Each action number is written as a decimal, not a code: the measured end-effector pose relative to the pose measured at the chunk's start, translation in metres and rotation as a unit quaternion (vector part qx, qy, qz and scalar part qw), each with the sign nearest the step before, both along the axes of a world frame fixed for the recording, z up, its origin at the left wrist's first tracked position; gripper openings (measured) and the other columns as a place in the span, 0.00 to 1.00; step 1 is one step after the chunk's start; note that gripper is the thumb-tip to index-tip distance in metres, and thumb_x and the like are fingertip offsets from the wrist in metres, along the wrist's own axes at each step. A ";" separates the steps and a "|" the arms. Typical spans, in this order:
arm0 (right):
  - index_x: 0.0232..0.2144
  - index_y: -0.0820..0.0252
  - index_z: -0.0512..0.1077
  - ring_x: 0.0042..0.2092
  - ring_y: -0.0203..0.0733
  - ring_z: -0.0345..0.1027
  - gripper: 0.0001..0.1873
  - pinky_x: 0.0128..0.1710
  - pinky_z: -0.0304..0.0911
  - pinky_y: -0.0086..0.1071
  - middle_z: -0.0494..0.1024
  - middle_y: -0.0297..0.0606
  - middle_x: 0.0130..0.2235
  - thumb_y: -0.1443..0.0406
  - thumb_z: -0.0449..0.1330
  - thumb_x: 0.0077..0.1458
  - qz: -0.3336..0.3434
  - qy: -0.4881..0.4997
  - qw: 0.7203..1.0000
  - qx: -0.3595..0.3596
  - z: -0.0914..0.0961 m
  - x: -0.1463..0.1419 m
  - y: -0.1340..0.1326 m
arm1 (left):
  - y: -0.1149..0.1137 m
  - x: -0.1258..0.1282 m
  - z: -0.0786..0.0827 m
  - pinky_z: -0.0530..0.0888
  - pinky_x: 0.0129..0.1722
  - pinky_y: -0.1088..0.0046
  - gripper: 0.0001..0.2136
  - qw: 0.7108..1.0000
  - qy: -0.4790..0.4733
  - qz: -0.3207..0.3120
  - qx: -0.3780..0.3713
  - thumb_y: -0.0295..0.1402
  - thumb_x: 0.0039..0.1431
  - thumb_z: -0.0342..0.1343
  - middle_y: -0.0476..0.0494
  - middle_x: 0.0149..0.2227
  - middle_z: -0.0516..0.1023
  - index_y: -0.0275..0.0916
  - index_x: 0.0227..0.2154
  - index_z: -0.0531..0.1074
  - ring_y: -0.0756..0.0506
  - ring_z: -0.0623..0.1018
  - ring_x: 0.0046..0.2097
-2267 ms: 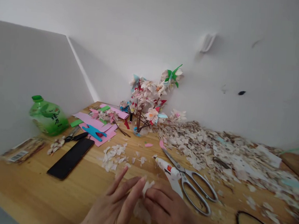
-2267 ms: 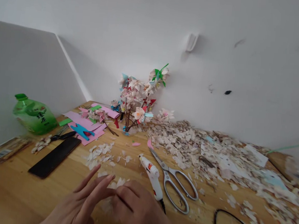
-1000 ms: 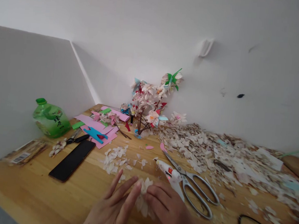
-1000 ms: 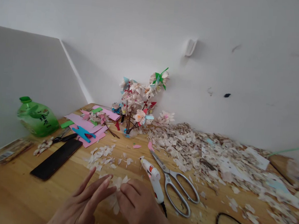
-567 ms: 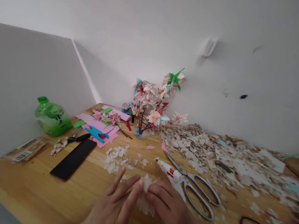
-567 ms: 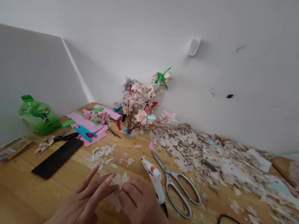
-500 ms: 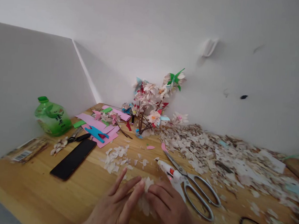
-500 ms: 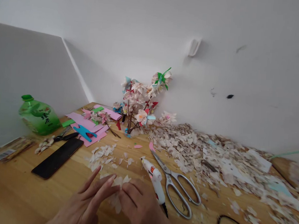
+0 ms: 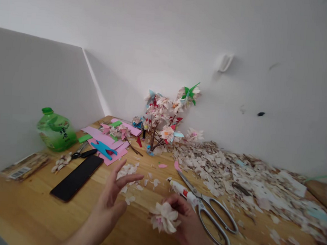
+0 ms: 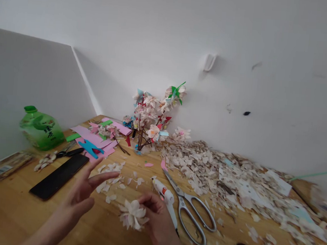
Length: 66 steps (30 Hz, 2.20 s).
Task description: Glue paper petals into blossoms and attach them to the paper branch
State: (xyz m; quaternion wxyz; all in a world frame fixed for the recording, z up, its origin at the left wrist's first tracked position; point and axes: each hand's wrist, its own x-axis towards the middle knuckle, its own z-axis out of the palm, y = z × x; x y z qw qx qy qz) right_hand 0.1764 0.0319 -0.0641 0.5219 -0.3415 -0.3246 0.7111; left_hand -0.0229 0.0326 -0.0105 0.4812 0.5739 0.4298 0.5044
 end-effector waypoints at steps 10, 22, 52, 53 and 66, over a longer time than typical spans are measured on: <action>0.19 0.61 0.71 0.21 0.30 0.63 0.15 0.22 0.53 0.25 0.75 0.30 0.20 0.66 0.72 0.25 0.036 0.018 0.996 -0.073 -0.007 -0.005 -0.001 | 0.010 0.027 -0.011 0.69 0.38 0.66 0.27 0.930 -0.167 -0.102 -0.311 0.37 0.49 0.53 0.40 0.30 0.81 0.34 0.52 0.55 0.42 0.79 0.35; 0.19 0.60 0.69 0.21 0.30 0.60 0.13 0.22 0.51 0.24 0.71 0.27 0.19 0.70 0.69 0.27 0.009 0.016 0.994 -0.106 -0.017 -0.009 0.002 | 0.012 0.035 -0.020 0.68 0.32 0.72 0.24 0.883 -0.221 -0.035 -0.413 0.34 0.51 0.51 0.47 0.23 0.78 0.35 0.51 0.52 0.45 0.78 0.28; 0.43 0.62 0.67 0.37 0.44 0.69 0.12 0.36 0.69 0.39 0.75 0.42 0.37 0.71 0.51 0.56 -0.015 -0.621 0.590 0.516 -0.010 0.005 -0.004 | 0.069 -0.079 -0.073 0.69 0.44 0.62 0.24 0.969 0.234 0.073 0.020 0.25 0.48 0.49 0.43 0.41 0.75 0.41 0.51 0.58 0.43 0.73 0.46; 0.44 0.61 0.66 0.39 0.45 0.69 0.13 0.38 0.68 0.40 0.75 0.43 0.38 0.72 0.51 0.55 -0.007 -0.629 0.584 0.514 -0.008 0.010 -0.004 | 0.067 -0.080 -0.074 0.69 0.46 0.61 0.26 0.954 0.295 0.033 0.043 0.24 0.47 0.47 0.41 0.45 0.74 0.41 0.52 0.57 0.42 0.72 0.48; 0.30 0.54 0.66 0.29 0.37 0.70 0.09 0.28 0.67 0.26 0.75 0.34 0.28 0.71 0.48 0.53 0.090 -0.689 0.610 0.381 0.031 0.063 -0.028 | 0.060 -0.068 -0.074 0.52 0.59 0.52 0.31 0.904 0.399 -0.089 0.126 0.18 0.47 0.42 0.45 0.50 0.74 0.42 0.56 0.51 0.44 0.64 0.58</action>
